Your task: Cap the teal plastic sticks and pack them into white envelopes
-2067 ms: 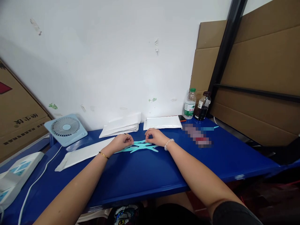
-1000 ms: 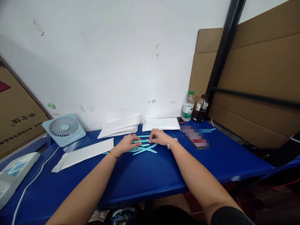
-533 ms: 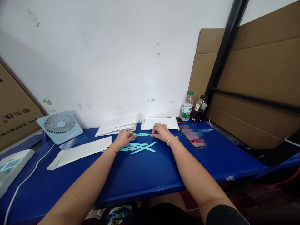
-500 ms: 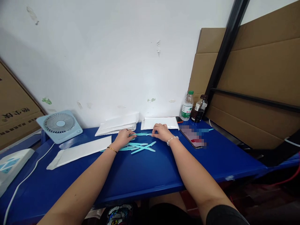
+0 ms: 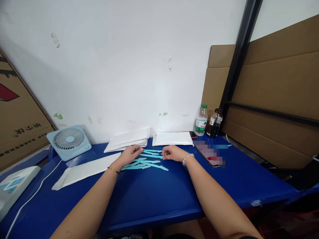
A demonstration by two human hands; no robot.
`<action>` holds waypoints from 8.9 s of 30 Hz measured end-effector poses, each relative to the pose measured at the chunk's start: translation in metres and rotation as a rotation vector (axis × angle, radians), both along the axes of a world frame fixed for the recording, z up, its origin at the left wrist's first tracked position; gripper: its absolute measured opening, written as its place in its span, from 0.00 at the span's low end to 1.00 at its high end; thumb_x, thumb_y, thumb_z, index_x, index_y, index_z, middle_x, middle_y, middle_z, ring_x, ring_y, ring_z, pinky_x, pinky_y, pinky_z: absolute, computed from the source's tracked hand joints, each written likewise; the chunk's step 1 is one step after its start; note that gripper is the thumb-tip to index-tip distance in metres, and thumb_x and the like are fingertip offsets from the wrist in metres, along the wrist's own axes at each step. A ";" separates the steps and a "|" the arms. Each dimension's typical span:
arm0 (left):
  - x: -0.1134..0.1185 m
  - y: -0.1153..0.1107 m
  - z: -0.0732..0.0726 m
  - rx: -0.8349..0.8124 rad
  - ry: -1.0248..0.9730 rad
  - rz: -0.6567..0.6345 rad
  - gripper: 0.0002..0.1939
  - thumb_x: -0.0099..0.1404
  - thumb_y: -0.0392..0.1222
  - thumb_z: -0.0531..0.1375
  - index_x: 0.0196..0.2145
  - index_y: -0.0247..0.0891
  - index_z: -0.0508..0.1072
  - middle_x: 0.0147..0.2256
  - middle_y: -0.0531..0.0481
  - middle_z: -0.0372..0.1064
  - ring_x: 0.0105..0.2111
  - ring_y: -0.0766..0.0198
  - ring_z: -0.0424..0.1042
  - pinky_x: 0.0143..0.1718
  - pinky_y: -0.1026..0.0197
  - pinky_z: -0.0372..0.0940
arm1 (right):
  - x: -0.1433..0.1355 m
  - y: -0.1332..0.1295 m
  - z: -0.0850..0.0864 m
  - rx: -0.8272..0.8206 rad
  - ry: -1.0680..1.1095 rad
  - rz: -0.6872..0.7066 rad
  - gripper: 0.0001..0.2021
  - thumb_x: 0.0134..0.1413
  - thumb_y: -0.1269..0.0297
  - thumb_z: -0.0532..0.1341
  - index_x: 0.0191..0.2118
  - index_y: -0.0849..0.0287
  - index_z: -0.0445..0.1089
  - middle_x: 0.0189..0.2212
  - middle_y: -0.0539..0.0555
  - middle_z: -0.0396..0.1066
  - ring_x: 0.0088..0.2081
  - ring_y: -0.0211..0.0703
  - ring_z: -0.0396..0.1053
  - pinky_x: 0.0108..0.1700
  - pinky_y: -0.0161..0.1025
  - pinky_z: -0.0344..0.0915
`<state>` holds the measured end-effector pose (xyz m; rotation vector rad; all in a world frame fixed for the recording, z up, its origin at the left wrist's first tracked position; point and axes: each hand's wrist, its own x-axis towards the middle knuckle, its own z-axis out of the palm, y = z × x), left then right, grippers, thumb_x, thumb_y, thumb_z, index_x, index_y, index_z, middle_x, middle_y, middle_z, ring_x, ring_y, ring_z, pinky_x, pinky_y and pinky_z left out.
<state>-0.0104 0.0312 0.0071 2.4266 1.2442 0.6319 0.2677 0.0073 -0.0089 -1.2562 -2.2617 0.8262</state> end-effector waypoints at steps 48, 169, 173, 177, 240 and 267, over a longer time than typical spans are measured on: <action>-0.009 0.007 -0.003 -0.208 -0.019 -0.042 0.15 0.56 0.51 0.58 0.32 0.36 0.71 0.27 0.52 0.69 0.27 0.64 0.66 0.27 0.64 0.58 | -0.041 -0.007 0.004 0.334 -0.051 -0.079 0.12 0.59 0.56 0.55 0.37 0.57 0.71 0.32 0.53 0.70 0.32 0.40 0.65 0.33 0.34 0.58; 0.017 -0.015 0.010 -0.120 0.139 -0.163 0.07 0.58 0.41 0.55 0.32 0.38 0.72 0.28 0.51 0.72 0.28 0.65 0.68 0.28 0.65 0.58 | -0.043 -0.020 0.016 0.357 -0.147 0.079 0.15 0.62 0.56 0.52 0.33 0.59 0.71 0.30 0.52 0.69 0.30 0.37 0.63 0.34 0.33 0.56; 0.017 -0.009 0.008 -0.019 0.163 -0.098 0.07 0.59 0.41 0.55 0.32 0.38 0.72 0.29 0.50 0.71 0.30 0.63 0.69 0.29 0.64 0.58 | -0.021 -0.013 0.020 0.392 -0.142 -0.014 0.16 0.62 0.57 0.50 0.31 0.60 0.70 0.28 0.52 0.68 0.30 0.38 0.63 0.34 0.33 0.56; 0.008 -0.003 0.004 0.028 0.107 -0.021 0.11 0.58 0.45 0.58 0.36 0.38 0.72 0.34 0.48 0.72 0.35 0.60 0.70 0.33 0.63 0.60 | 0.010 -0.005 0.018 0.335 -0.155 -0.156 0.16 0.61 0.55 0.51 0.34 0.59 0.71 0.31 0.53 0.69 0.32 0.39 0.65 0.35 0.34 0.57; 0.019 -0.013 0.005 -0.272 -0.241 -0.144 0.22 0.65 0.56 0.47 0.26 0.36 0.65 0.32 0.51 0.71 0.24 0.70 0.59 0.27 0.65 0.53 | -0.028 -0.012 0.009 -0.108 0.816 -0.253 0.15 0.46 0.53 0.65 0.27 0.61 0.65 0.21 0.49 0.72 0.18 0.33 0.66 0.23 0.32 0.60; 0.031 -0.029 0.000 -0.089 0.114 -0.215 0.13 0.61 0.47 0.54 0.29 0.38 0.74 0.30 0.48 0.72 0.29 0.62 0.67 0.29 0.64 0.56 | -0.007 -0.012 0.007 0.190 -0.121 -0.165 0.07 0.43 0.61 0.64 0.28 0.60 0.72 0.24 0.51 0.70 0.26 0.37 0.64 0.28 0.33 0.56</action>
